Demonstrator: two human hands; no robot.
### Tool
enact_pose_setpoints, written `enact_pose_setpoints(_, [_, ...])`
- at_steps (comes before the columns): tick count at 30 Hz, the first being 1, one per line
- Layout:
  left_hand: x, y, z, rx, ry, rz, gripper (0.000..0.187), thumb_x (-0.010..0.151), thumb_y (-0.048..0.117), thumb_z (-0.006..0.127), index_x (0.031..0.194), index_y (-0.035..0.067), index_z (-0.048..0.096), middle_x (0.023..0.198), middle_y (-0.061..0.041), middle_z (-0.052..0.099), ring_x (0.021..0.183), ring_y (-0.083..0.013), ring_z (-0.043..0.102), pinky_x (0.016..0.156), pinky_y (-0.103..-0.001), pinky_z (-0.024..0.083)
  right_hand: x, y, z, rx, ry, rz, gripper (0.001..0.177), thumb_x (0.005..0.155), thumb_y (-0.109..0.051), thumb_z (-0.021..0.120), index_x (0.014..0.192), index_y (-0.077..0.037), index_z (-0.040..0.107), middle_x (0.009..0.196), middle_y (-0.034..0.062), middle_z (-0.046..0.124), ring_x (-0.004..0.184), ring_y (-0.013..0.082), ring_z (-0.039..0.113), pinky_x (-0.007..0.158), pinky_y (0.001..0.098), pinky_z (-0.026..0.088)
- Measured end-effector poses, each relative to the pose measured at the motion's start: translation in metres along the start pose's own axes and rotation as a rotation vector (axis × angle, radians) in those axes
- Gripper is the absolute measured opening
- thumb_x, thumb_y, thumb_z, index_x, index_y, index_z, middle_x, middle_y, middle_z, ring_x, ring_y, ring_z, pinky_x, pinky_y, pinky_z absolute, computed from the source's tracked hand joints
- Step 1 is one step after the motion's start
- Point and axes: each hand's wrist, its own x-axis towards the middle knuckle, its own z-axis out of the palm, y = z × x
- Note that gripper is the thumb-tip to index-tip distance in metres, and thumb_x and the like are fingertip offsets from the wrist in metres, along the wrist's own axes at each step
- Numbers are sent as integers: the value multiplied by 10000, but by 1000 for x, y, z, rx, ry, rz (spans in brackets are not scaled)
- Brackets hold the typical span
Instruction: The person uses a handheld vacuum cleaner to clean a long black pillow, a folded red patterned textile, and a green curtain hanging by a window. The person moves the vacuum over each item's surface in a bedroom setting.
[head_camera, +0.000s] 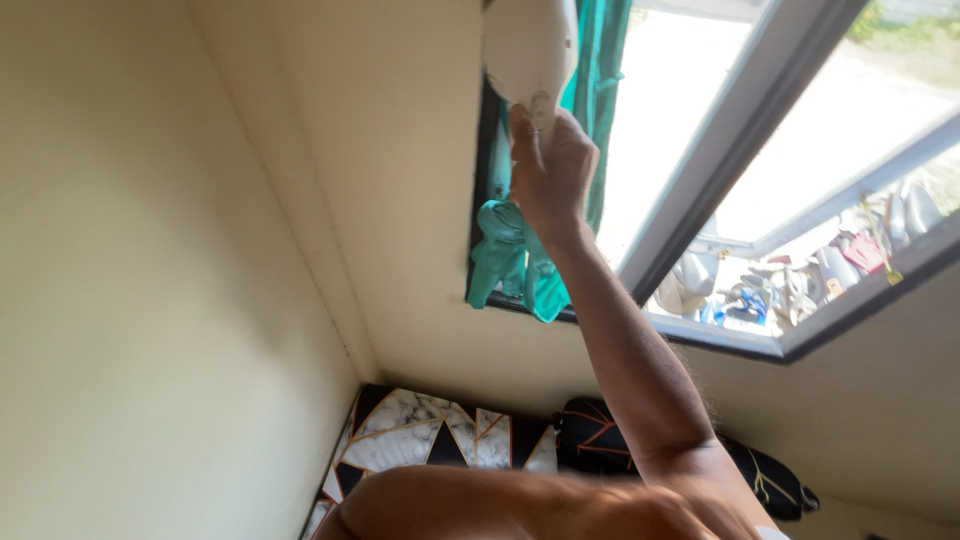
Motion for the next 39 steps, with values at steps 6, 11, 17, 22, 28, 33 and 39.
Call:
enact_pose_setpoints(6, [27, 12, 17, 15, -10, 60, 776, 830, 286, 810, 1388, -13, 362, 1293, -197, 430, 1262, -292, 431, 1075, -451, 437, -20, -16, -26, -99, 76, -135, 308, 1100, -319, 610, 952, -50, 639, 672, 10, 633, 503, 55, 590, 418, 238, 462])
enact_pose_setpoints(11, [84, 18, 62, 189, 81, 235, 991, 763, 425, 868, 1397, -57, 279, 1317, -243, 372, 1315, -358, 349, 1091, -528, 381, -12, -29, -77, 22, 149, -132, 273, 1074, -305, 620, 935, -70, 622, 694, 1, 631, 495, 47, 576, 378, 221, 441])
enact_pose_setpoints(17, [115, 37, 124, -329, -274, 9, 994, 852, 500, 792, 1508, -76, 318, 1461, -270, 382, 1368, -379, 508, 1065, -454, 541, 14, -28, -158, 42, 287, -217, 239, 1065, -244, 633, 917, -58, 633, 667, 16, 628, 488, 72, 569, 402, 244, 421])
enact_pose_setpoints(22, [124, 55, 170, -306, -374, -27, 912, 882, 462, 770, 1542, -21, 366, 1484, -270, 398, 1334, -408, 559, 1023, -456, 598, 30, -15, -219, -241, 337, -417, 336, 1156, -253, 639, 913, -21, 629, 726, 37, 605, 567, 109, 566, 496, 260, 402])
enact_pose_setpoints(28, [120, 64, 202, -265, -422, -40, 883, 889, 525, 733, 1548, 53, 383, 1484, -241, 419, 1301, -402, 586, 980, -473, 607, 28, -15, -249, -213, 362, -259, 355, 1096, -283, 596, 840, -37, 610, 579, -3, 574, 461, 76, 572, 399, 230, 407])
enact_pose_setpoints(33, [104, 62, 213, -222, -468, -58, 896, 910, 547, 696, 1567, 44, 353, 1464, -256, 424, 1250, -411, 616, 943, -492, 619, 9, -11, -259, -97, 348, -209, 325, 1097, -281, 596, 910, -17, 632, 609, -1, 587, 462, 65, 552, 392, 227, 421])
enact_pose_setpoints(39, [63, 55, 217, -239, -484, -71, 893, 932, 547, 676, 1562, -8, 369, 1455, -290, 424, 1253, -409, 631, 947, -470, 637, -29, 4, -266, -127, 338, -97, 355, 1101, -325, 597, 913, -27, 644, 619, -6, 588, 471, 50, 543, 397, 213, 423])
